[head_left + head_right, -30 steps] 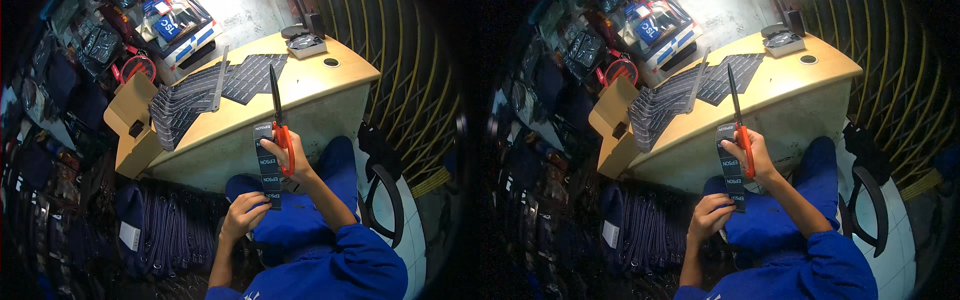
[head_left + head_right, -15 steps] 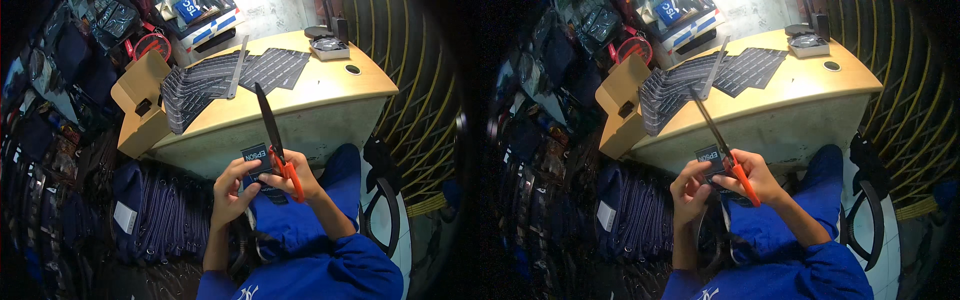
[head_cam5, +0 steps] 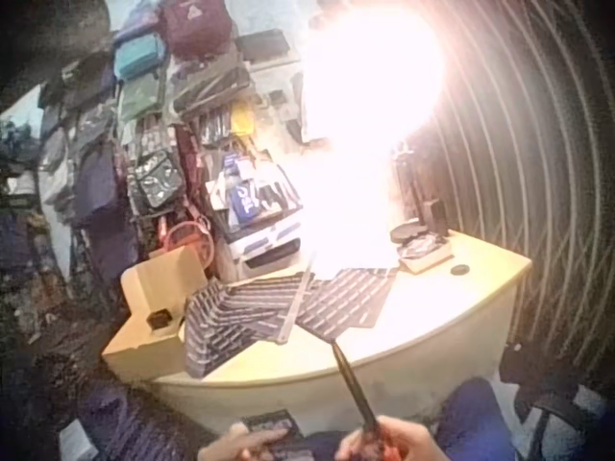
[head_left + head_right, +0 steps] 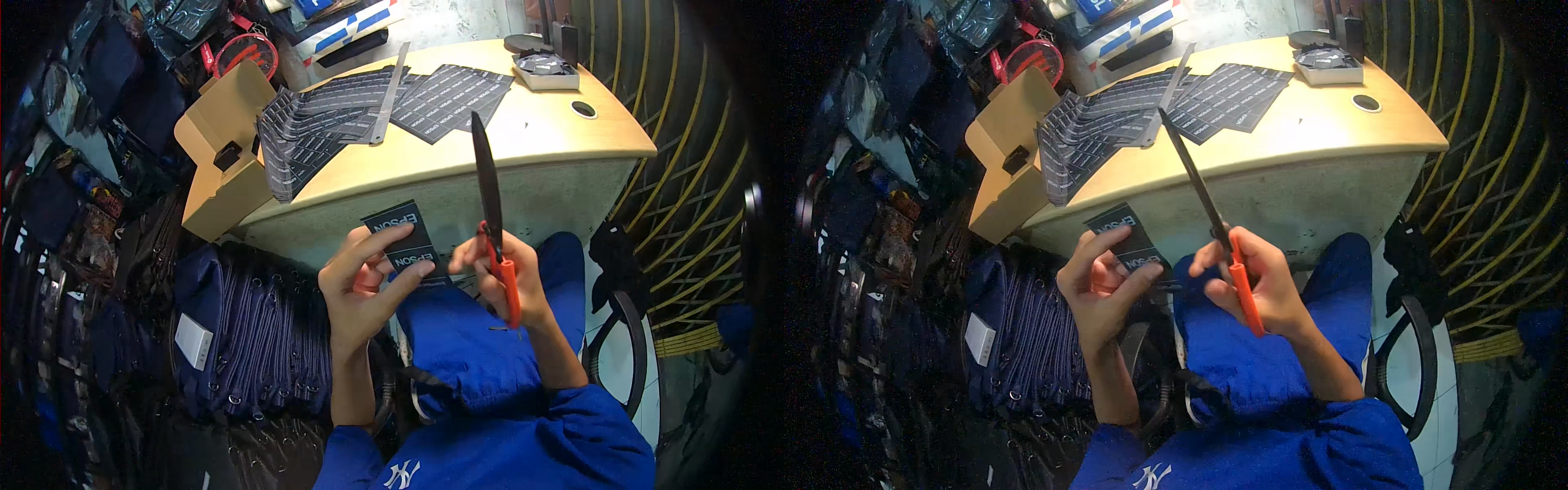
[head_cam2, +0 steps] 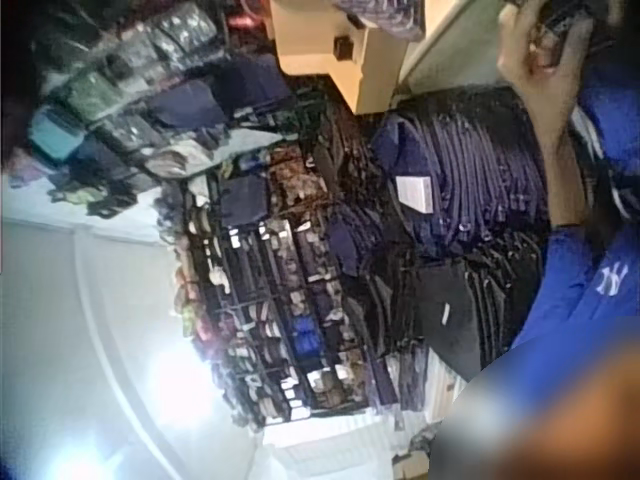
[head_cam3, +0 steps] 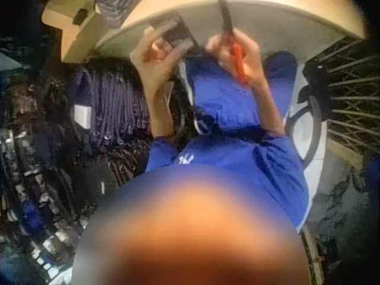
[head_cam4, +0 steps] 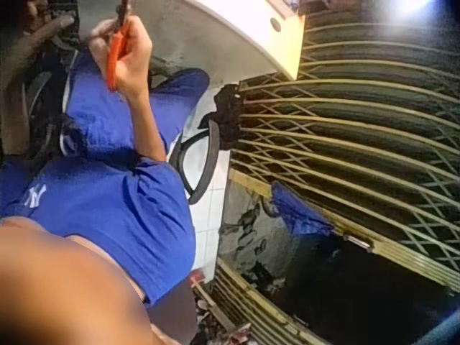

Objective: Cutting brand labels from a sheet using a pair of scissors.

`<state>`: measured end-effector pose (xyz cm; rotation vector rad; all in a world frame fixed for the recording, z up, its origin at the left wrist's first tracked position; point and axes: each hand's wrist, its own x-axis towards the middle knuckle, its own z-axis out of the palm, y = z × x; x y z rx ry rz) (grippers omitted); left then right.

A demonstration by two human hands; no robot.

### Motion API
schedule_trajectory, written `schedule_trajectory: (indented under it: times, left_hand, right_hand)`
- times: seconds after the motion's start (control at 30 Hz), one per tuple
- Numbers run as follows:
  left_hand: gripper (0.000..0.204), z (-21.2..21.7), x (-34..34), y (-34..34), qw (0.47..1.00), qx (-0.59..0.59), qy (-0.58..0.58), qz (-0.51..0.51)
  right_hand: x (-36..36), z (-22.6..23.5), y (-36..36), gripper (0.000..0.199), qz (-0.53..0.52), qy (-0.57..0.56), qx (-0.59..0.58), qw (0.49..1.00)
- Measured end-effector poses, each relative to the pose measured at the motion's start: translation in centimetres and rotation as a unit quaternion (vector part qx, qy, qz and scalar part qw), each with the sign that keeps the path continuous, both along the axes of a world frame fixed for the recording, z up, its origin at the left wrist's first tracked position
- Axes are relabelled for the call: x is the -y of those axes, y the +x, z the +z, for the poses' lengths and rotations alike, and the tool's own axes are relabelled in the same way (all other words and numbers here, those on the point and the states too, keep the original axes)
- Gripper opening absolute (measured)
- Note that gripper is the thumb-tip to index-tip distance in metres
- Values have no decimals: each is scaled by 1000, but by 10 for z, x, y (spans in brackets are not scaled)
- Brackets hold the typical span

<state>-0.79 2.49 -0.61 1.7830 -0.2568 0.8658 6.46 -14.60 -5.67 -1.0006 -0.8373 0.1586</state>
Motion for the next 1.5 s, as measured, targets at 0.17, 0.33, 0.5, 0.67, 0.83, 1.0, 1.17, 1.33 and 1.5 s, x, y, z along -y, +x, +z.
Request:
schedule_trajectory:
  times: [0.17, 0.33, 0.5, 0.67, 0.83, 1.0, 1.17, 1.33, 1.5]
  left_hand:
    - [52, 17, 0, -15, 998, -44, 22, -35]
    - [58, 21, -13, -25, 992, -45, 109, -42]
    - [63, 23, -21, -28, 990, -59, 117, -51]
    - [70, 23, -28, -32, 983, -81, 136, -96]
    - [70, 27, -28, -34, 968, -96, 157, -174]
    - [70, 26, -27, -34, 956, -79, 169, -229]
    - [69, 31, -26, -37, 952, -108, 168, -233]
    - [69, 30, -27, -36, 947, -134, 171, -235]
    - [70, 28, -25, -34, 949, -126, 165, -236]
  right_hand:
    - [31, -14, -8, 65, 65, -87, -54, 993]
    - [53, 2, -6, 78, 46, -187, 38, 981]
    - [76, 40, -2, 78, 94, -445, 155, 877]
    - [81, 69, 0, 75, 153, -541, 194, 804]
    - [79, 75, 2, 76, 211, -540, 208, 788]
    - [72, 83, -4, 72, 236, -555, 200, 772]
    - [69, 77, -1, 84, 253, -516, 204, 793]
    - [67, 75, 0, 84, 261, -509, 188, 798]
    - [67, 79, -2, 71, 257, -514, 174, 799]
